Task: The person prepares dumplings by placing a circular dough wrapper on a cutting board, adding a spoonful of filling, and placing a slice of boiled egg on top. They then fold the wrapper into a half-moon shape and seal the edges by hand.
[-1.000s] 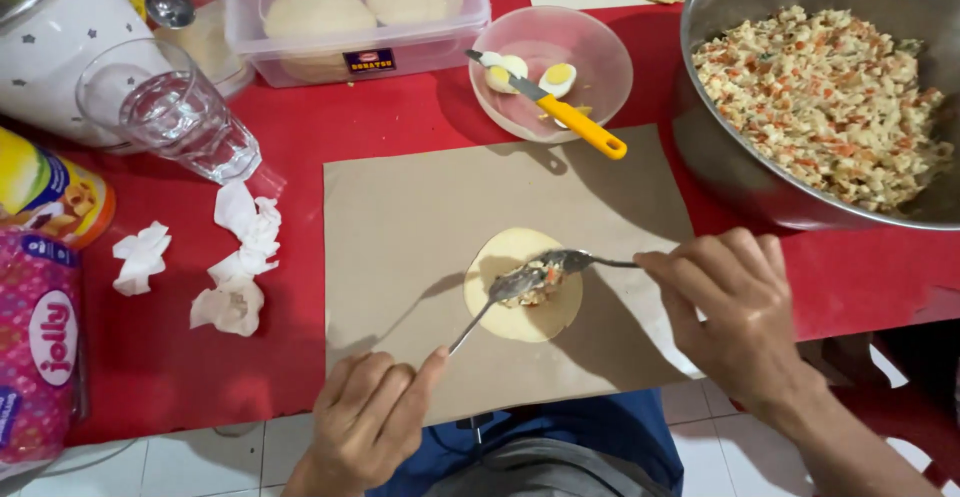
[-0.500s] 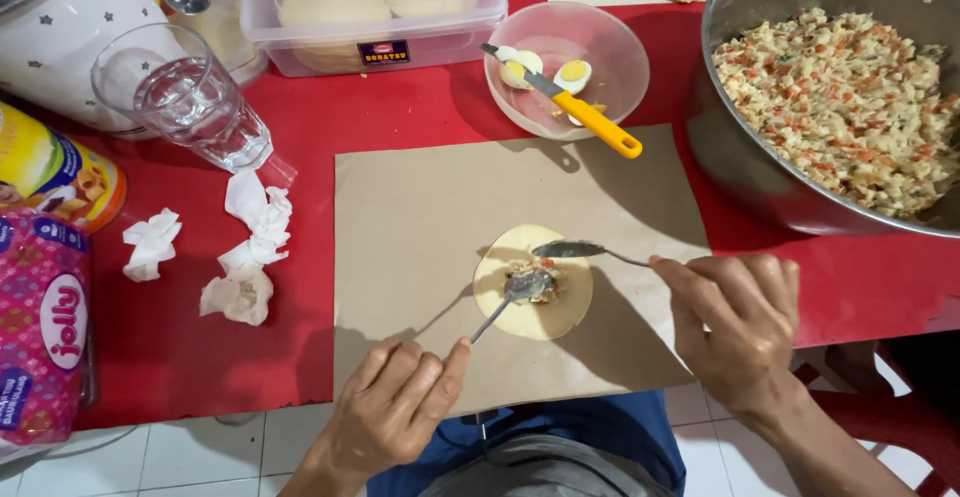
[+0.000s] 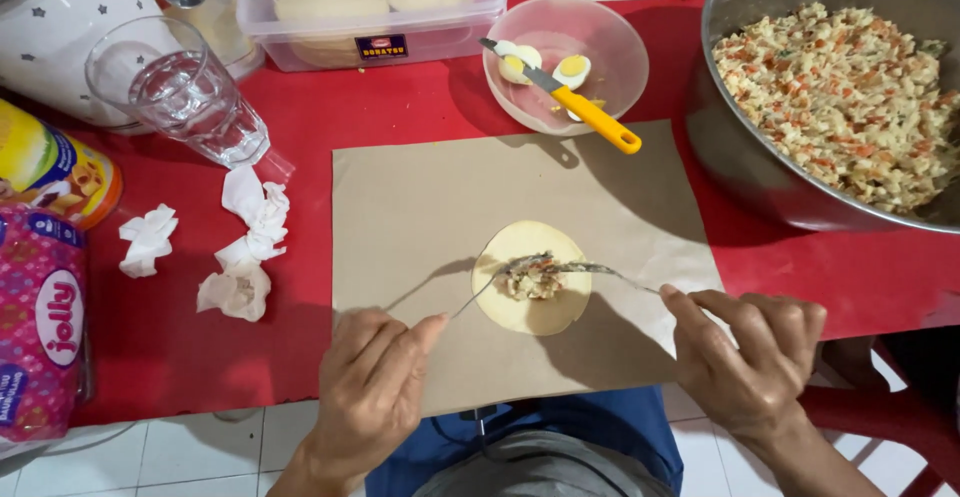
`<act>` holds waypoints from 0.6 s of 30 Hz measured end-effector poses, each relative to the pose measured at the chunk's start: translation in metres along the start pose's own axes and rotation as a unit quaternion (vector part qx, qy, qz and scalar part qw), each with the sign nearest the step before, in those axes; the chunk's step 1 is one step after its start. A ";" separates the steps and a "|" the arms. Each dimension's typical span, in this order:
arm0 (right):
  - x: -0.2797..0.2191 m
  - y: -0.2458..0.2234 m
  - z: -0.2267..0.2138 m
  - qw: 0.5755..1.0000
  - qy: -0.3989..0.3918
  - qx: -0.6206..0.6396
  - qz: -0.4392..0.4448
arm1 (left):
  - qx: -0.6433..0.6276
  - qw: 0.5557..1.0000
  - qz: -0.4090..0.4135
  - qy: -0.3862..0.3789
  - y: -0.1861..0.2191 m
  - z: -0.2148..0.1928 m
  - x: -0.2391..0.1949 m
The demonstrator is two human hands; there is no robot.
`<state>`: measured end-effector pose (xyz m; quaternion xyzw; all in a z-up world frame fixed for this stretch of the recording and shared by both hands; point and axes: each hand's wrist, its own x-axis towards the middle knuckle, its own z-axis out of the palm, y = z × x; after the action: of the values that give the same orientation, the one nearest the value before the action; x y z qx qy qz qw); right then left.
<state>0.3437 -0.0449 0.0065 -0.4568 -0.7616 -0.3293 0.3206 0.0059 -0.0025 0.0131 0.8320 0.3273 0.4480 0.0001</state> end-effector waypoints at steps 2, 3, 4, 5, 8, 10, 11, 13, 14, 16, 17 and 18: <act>0.015 -0.004 -0.006 1.000 -0.001 -0.018 0.016 | -0.015 1.000 -0.026 -0.001 -0.003 0.000 -0.002; 0.013 -0.006 -0.001 1.000 -0.001 -0.018 0.016 | -0.015 1.000 -0.026 -0.001 -0.002 0.000 -0.002; 0.012 -0.007 0.005 1.000 -0.005 -0.014 0.008 | -0.018 0.999 -0.039 -0.006 -0.002 0.001 -0.002; 0.011 -0.009 0.011 1.000 -0.009 -0.009 0.000 | -0.021 0.998 -0.052 -0.012 -0.002 0.000 -0.003; 0.010 -0.002 0.005 0.998 -0.035 0.011 0.059 | -0.031 0.996 -0.081 0.002 0.003 -0.003 0.004; 0.012 0.016 -0.003 0.994 -0.040 0.021 0.097 | -0.042 0.992 -0.116 -0.006 0.000 -0.003 0.004; 0.014 0.026 -0.007 0.989 -0.048 0.034 0.134 | -0.054 0.986 -0.155 -0.016 -0.001 -0.003 0.005; 0.021 0.051 -0.022 0.989 -0.050 0.012 0.140 | -0.068 0.983 -0.171 -0.006 0.001 0.002 0.031; 0.024 0.063 -0.029 0.988 -0.053 -0.005 0.146 | -0.080 0.978 -0.191 0.002 0.002 0.005 0.044; 0.028 0.087 -0.035 0.978 -0.055 0.019 0.200 | -0.124 0.974 -0.188 0.028 0.008 0.026 0.080; 0.029 0.098 -0.038 0.965 -0.058 0.042 0.254 | -0.167 0.967 -0.185 0.055 0.010 0.036 0.098; 0.028 0.108 -0.035 0.964 -0.058 0.042 0.255 | -0.167 0.967 -0.185 0.053 0.016 0.053 0.111</act>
<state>0.4381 -0.0200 0.0715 -0.6407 -0.6502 -0.1771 0.3679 0.0970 0.0610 0.0686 0.7197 0.3956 0.5324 0.2049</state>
